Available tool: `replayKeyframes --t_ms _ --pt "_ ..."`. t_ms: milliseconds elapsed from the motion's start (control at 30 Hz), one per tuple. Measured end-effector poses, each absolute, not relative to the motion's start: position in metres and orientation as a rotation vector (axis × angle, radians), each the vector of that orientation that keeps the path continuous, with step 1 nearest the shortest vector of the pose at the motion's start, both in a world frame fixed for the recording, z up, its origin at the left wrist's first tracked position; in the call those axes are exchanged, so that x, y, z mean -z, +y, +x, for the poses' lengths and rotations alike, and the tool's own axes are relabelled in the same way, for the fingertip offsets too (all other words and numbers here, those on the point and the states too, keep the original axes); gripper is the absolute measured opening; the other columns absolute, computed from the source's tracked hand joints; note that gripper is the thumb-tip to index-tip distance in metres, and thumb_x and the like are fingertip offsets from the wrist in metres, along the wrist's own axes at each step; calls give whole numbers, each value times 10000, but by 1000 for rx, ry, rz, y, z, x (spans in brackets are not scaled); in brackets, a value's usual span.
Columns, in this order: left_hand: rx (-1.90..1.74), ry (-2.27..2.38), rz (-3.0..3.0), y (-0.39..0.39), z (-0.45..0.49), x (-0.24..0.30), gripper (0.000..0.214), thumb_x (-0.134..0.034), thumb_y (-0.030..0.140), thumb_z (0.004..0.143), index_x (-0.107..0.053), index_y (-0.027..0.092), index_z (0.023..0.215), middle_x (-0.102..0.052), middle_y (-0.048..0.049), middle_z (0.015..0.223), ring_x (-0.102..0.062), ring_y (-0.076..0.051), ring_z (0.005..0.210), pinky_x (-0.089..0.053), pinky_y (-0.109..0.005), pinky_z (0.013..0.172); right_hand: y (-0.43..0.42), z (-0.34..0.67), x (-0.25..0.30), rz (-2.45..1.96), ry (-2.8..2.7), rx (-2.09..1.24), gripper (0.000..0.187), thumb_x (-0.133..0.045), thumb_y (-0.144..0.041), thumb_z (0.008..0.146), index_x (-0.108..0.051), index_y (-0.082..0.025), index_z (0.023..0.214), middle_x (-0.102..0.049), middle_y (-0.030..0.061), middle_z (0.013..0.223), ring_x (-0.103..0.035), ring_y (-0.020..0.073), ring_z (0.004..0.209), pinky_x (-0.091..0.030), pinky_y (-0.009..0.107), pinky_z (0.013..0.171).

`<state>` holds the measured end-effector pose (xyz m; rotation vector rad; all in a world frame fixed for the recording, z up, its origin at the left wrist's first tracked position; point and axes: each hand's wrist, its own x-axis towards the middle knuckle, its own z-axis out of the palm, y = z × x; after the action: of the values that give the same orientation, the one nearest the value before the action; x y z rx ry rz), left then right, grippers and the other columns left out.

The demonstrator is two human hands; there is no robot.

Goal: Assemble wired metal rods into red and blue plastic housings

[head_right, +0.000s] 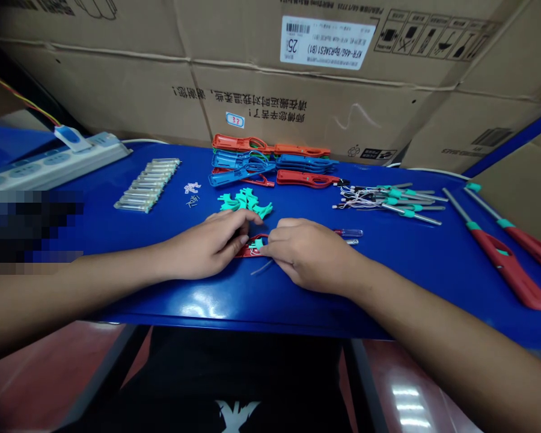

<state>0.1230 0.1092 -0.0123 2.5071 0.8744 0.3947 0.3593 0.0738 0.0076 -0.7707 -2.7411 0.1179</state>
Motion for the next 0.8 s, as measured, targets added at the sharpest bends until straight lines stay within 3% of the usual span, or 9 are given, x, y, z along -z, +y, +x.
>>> replayKeyframes --t_ms 133,233,367,800 --pt "-400 875 2512 108 123 14 306 -397 184 967 -492 185 1257 -635 -114 1197 -563 -266 1159 -451 -503 1005 75 362 -10 -769 -2753 -298 314 -494 -94 951 -744 -173 1123 -748 84 936 -601 211 896 -503 353 822" --pt "-420 875 2518 107 123 15 272 -399 198 978 -514 190 1225 -634 -104 1216 -565 -262 1158 -449 -504 1012 77 361 -13 -876 -2650 -458 264 -530 -117 948 -750 -202 1066 -748 57 964 -628 187 933 -492 325 867" --pt "-418 867 2551 107 124 15 251 -392 194 982 -532 179 1189 -638 -104 1171 -575 -257 1119 -462 -489 981 78 352 -19 -1195 -2570 -523 143 -615 -157 885 -733 -173 964 -710 52 929 -636 160 828 -478 271 744" --pt "-410 789 2589 106 124 16 244 -371 173 982 -546 174 1151 -641 -107 1145 -585 -244 1075 -466 -453 938 84 333 -22 -1517 -2464 -721 169 -617 -105 807 -757 -198 787 -744 13 797 -624 131 657 -419 233 571"
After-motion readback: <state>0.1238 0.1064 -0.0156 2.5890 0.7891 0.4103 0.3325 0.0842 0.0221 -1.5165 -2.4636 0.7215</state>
